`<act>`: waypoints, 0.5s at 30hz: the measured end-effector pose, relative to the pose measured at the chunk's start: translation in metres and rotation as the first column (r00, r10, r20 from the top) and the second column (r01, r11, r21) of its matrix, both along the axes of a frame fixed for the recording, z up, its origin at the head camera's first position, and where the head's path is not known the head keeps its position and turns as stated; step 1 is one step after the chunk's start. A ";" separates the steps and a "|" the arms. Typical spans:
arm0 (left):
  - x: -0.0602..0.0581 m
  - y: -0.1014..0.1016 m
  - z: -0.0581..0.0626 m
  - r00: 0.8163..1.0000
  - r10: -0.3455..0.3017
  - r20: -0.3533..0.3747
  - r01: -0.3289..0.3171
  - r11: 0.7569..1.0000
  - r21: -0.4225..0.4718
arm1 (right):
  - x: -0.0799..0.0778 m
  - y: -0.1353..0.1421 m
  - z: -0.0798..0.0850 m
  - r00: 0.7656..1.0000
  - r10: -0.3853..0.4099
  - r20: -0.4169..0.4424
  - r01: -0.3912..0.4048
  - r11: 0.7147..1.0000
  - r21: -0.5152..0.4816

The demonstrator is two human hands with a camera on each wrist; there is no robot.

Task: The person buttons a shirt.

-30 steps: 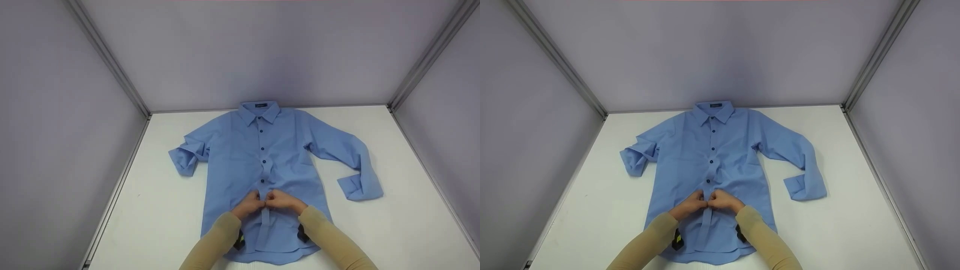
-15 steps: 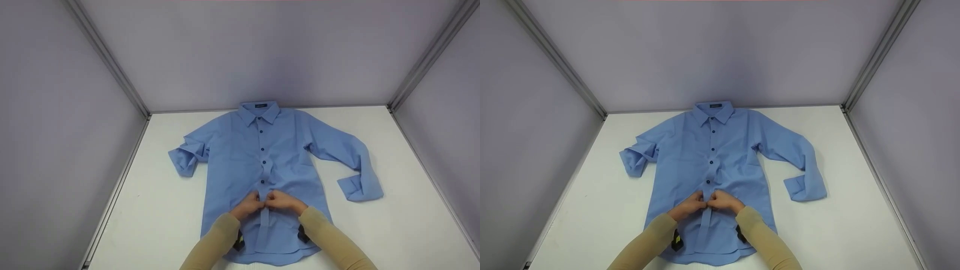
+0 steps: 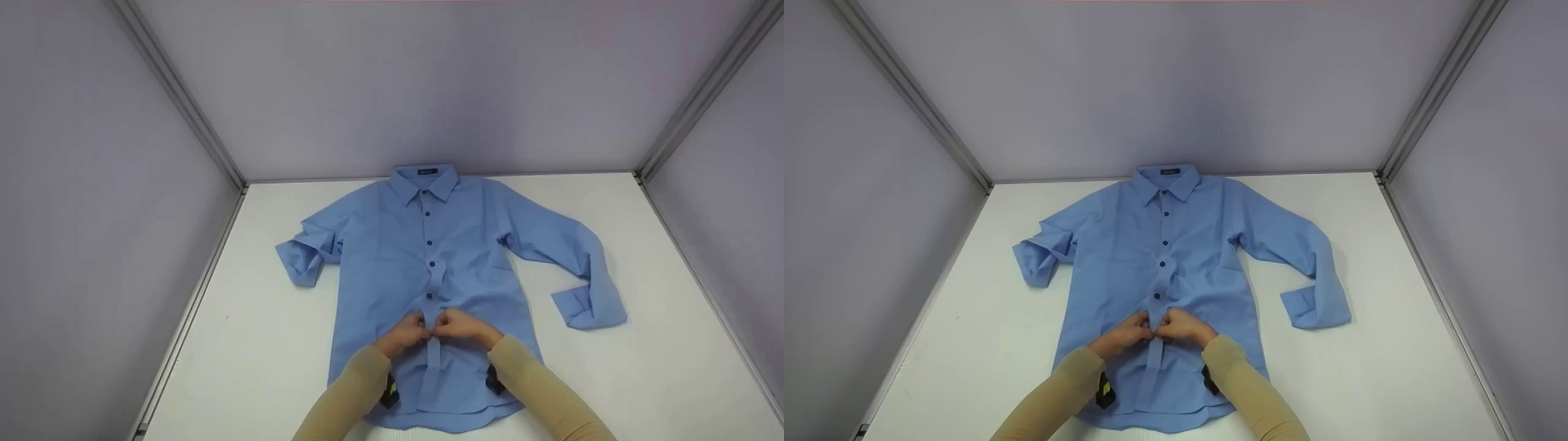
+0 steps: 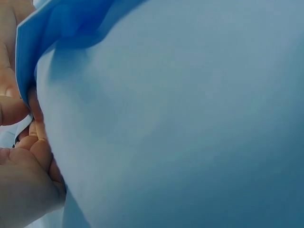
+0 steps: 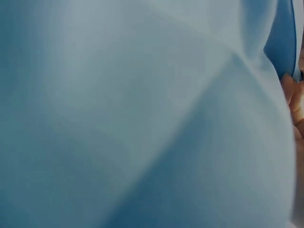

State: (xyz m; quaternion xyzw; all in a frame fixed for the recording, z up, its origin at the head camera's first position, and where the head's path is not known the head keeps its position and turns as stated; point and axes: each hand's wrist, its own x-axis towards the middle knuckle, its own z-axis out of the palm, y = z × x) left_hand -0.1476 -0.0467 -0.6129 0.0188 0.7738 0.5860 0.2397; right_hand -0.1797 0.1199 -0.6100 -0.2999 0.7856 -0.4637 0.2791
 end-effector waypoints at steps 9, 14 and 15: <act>0.000 -0.002 0.002 1.000 -0.011 0.000 0.011 0.997 0.080 | 0.002 -0.001 0.004 1.000 -0.009 0.023 0.009 1.000 -0.007; 0.001 -0.001 0.001 1.000 -0.010 -0.011 0.010 0.997 0.074 | 0.002 0.000 0.003 1.000 0.025 -0.008 -0.025 1.000 0.011; 0.001 -0.001 0.001 1.000 -0.006 -0.009 0.007 0.997 0.073 | 0.001 0.000 0.003 0.999 0.030 -0.010 -0.030 0.999 0.015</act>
